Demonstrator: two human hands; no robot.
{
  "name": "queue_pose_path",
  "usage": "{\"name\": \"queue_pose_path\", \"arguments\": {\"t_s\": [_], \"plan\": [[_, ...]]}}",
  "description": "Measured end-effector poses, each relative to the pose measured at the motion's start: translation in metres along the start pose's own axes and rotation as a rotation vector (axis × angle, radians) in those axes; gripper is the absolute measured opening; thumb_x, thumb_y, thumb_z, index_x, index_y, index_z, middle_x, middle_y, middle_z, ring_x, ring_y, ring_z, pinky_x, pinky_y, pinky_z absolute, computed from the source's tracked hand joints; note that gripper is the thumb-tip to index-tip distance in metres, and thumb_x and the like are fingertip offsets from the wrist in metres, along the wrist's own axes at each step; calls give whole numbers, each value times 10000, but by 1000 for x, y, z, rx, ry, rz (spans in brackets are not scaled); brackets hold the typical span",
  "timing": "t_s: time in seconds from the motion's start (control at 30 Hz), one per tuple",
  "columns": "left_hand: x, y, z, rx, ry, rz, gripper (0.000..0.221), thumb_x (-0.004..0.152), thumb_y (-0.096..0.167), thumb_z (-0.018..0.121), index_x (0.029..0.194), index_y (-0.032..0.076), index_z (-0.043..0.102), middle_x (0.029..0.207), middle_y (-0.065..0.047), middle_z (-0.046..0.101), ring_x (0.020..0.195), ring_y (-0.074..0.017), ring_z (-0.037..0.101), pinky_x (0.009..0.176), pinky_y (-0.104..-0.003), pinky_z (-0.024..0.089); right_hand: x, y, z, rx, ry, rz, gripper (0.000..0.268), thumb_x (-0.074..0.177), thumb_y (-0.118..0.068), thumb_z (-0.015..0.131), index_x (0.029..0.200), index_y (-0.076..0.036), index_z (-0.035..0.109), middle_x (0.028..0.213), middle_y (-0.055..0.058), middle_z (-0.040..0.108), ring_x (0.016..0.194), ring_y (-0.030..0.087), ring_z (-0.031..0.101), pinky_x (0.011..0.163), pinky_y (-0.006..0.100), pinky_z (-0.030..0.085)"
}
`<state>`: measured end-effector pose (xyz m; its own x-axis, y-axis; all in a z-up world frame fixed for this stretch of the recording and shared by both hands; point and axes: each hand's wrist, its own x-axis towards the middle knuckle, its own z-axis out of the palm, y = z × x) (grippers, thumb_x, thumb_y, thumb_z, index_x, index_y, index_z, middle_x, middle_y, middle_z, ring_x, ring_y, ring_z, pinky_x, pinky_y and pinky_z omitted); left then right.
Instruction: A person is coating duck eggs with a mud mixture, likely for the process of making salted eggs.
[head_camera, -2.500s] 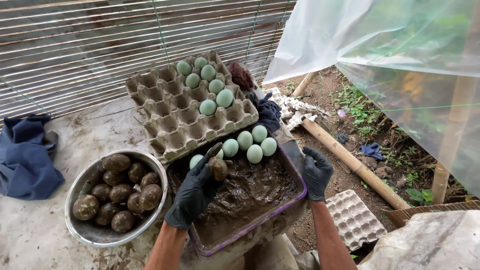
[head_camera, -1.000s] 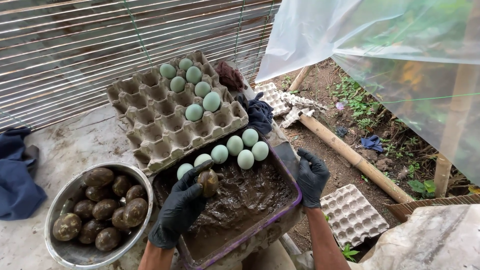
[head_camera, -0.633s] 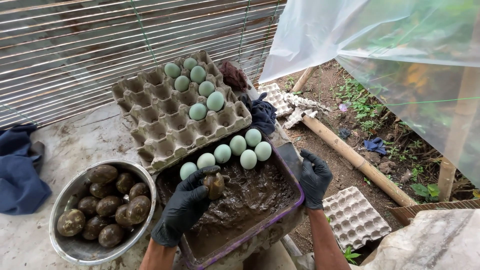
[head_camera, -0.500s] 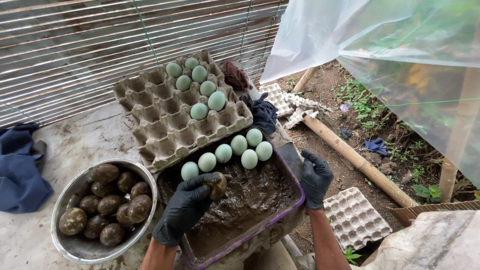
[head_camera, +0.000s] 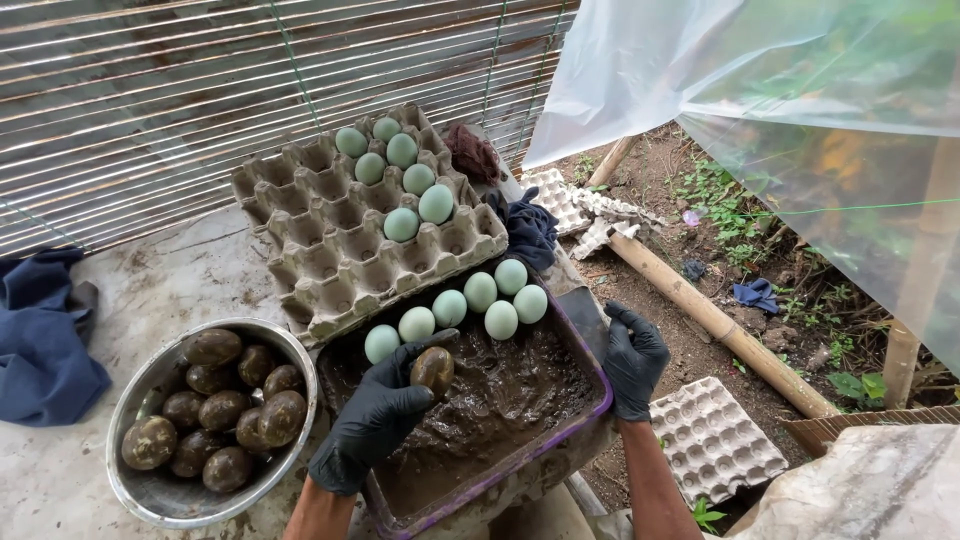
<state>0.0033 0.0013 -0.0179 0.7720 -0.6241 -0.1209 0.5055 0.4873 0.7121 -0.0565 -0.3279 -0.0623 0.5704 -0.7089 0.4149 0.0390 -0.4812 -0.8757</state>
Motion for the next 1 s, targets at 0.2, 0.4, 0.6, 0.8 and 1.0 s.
{"name": "queue_pose_path", "arguments": {"t_s": [0.2,0.4,0.6,0.8,1.0], "plan": [[-3,4,7,5,77,-68,708,738,133,811,1404,24,599,1323,-119,657,1144,-280,623,889,-401,538,-1,2,0,44,5,23,243,921,20,591,1096,-23,753,1062,138,766,995,244,744,892,370,632],[-1,7,16,-151,277,-104,622,771,-82,681,1386,-41,602,1257,-257,692,1179,-363,651,1057,-457,514,1,-1,1,32,21,-8,225,909,41,605,1060,-22,760,1042,133,769,976,236,747,885,363,626],[-4,6,12,56,95,14,723,723,-197,638,1411,19,590,1581,-113,518,1297,-231,552,839,-291,521,1,-3,0,-2,18,-37,243,917,36,593,1089,-18,756,1046,142,766,964,243,744,862,363,621],[0,4,10,-60,62,18,722,800,-108,673,1487,23,492,1528,-169,534,1341,-365,553,1135,-469,473,0,-3,1,14,16,-17,206,931,31,623,1082,-20,753,1057,140,762,993,249,739,897,368,620],[0,3,13,-20,139,-4,554,716,39,812,1228,-64,628,1146,-254,688,1042,-407,676,913,-576,623,0,1,1,0,22,-17,211,930,14,618,1079,-29,761,1051,131,767,985,242,747,895,372,623]]}}
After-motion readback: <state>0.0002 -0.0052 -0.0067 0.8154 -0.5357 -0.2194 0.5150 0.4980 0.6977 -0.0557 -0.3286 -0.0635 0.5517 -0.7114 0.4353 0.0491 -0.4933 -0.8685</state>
